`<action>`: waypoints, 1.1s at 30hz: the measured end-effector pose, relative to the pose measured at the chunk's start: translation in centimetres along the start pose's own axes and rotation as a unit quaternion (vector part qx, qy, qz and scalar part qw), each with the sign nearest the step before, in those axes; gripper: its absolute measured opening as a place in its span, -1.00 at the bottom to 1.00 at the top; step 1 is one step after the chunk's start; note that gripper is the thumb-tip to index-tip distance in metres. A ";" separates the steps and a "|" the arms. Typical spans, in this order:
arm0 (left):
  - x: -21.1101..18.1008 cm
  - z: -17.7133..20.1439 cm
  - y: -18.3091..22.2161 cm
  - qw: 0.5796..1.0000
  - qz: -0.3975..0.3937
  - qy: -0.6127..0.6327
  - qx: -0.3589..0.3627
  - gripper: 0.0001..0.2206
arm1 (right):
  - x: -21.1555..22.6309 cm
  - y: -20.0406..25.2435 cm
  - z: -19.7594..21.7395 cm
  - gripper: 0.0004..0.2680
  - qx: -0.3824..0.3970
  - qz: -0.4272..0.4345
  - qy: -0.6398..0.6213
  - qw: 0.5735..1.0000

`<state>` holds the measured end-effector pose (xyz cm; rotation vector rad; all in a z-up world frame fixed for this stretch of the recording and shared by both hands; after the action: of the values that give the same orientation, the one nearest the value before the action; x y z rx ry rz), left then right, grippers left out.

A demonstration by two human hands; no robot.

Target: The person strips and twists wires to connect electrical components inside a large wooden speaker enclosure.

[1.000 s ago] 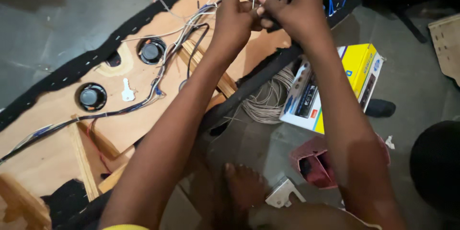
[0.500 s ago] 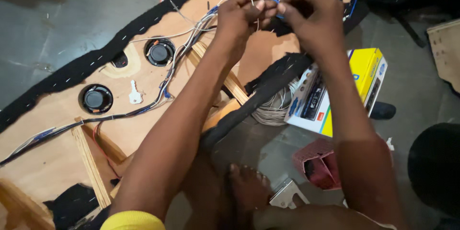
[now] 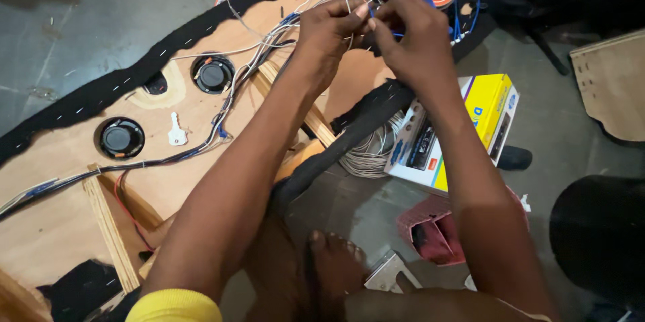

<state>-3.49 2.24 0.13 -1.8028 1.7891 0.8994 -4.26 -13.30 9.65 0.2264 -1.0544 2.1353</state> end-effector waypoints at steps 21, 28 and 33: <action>-1.4 0.5 -0.7 0.974 -0.003 -0.199 0.110 -0.95 | 1.6 -1.4 4.3 -0.73 0.105 0.260 0.229 0.932; -2.7 0.2 -0.2 0.962 0.028 -0.232 0.141 -0.94 | 3.0 -4.2 5.7 -0.84 0.116 0.428 0.299 0.845; -3.5 0.1 0.0 0.955 0.042 -0.256 0.144 -0.93 | 4.3 -5.3 5.8 -0.85 0.159 0.476 0.332 0.799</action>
<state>-3.37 4.78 2.51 -1.1835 1.5656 0.9699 -4.61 -13.22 18.55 -1.0633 -0.3607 2.8930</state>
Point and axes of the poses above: each hand's wrist, its own y-axis away from the middle knuckle, its own z-axis out of the back of the hand, x = y × z, the point moved 1 cm from there along -y, towards the middle knuckle, and after that the axes turned 9 degrees about -x, right-handed, at the moved point
